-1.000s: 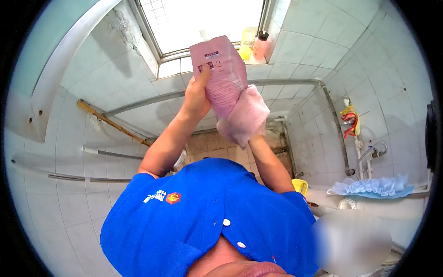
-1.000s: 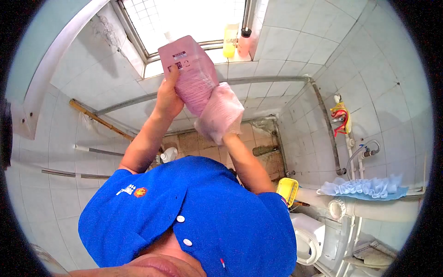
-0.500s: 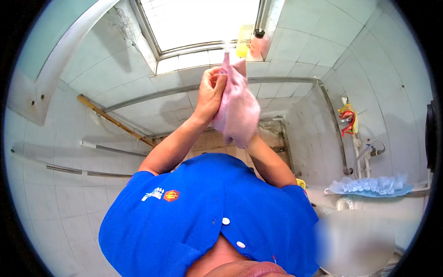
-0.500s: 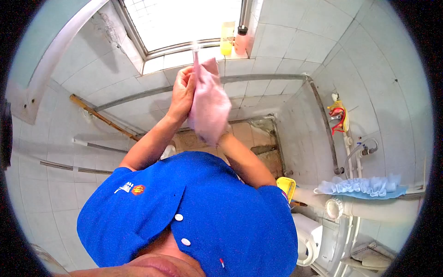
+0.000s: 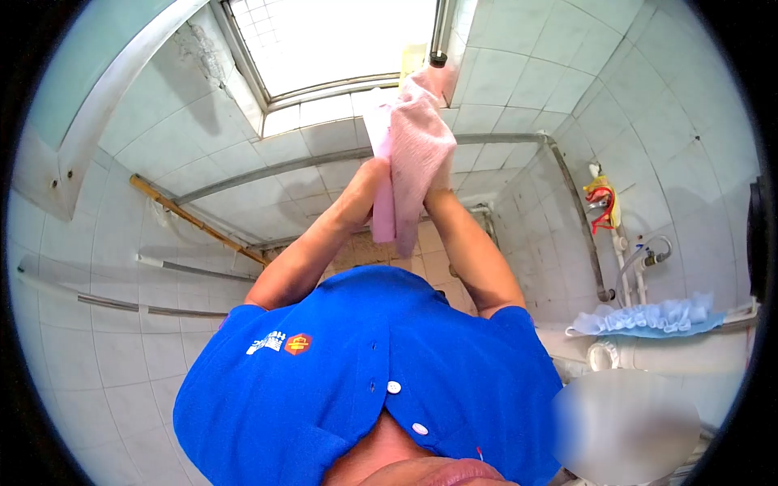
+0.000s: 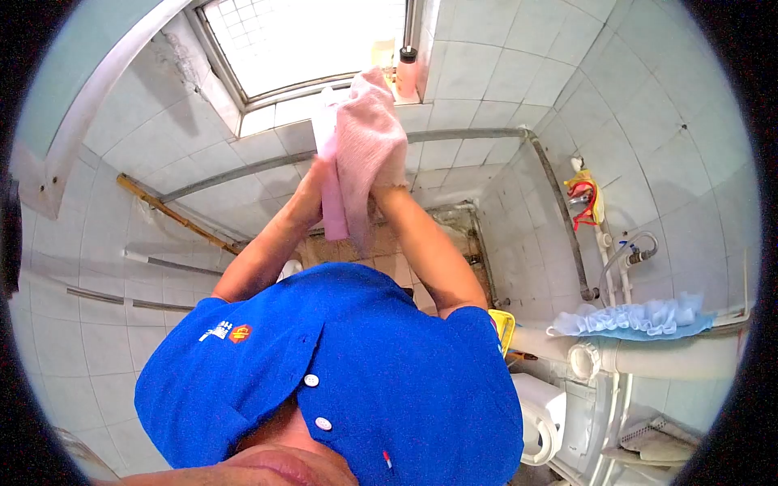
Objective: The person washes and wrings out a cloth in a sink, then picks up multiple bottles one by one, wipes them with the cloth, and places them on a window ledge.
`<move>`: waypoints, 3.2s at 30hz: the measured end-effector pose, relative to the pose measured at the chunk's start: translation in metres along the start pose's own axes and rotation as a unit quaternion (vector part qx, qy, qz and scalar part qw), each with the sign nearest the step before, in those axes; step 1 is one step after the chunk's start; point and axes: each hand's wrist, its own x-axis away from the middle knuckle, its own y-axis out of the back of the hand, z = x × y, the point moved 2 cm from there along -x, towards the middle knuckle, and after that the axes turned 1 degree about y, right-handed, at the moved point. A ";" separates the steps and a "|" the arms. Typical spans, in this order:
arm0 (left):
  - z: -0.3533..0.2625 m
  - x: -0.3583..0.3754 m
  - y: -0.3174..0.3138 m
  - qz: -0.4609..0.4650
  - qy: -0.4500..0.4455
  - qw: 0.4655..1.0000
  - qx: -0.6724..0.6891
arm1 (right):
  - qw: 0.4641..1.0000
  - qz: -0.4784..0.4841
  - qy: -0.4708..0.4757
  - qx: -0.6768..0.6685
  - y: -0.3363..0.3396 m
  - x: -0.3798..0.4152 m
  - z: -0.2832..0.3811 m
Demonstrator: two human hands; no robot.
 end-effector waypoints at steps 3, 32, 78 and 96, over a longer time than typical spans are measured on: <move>-0.005 0.003 0.005 0.005 0.079 0.977 -0.200 | 0.794 0.105 0.163 0.575 -0.004 -0.015 0.047; -0.024 -0.032 0.053 -0.127 -0.148 0.980 0.047 | 0.953 0.151 -0.036 0.262 -0.023 0.041 -0.022; 0.073 -0.238 0.195 -0.326 -0.152 0.701 -0.615 | 0.866 -0.004 -0.451 -0.214 0.086 0.078 -0.020; 0.161 0.073 0.067 -0.169 0.093 0.861 -0.471 | 0.954 -0.001 -0.295 0.055 0.063 0.084 -0.099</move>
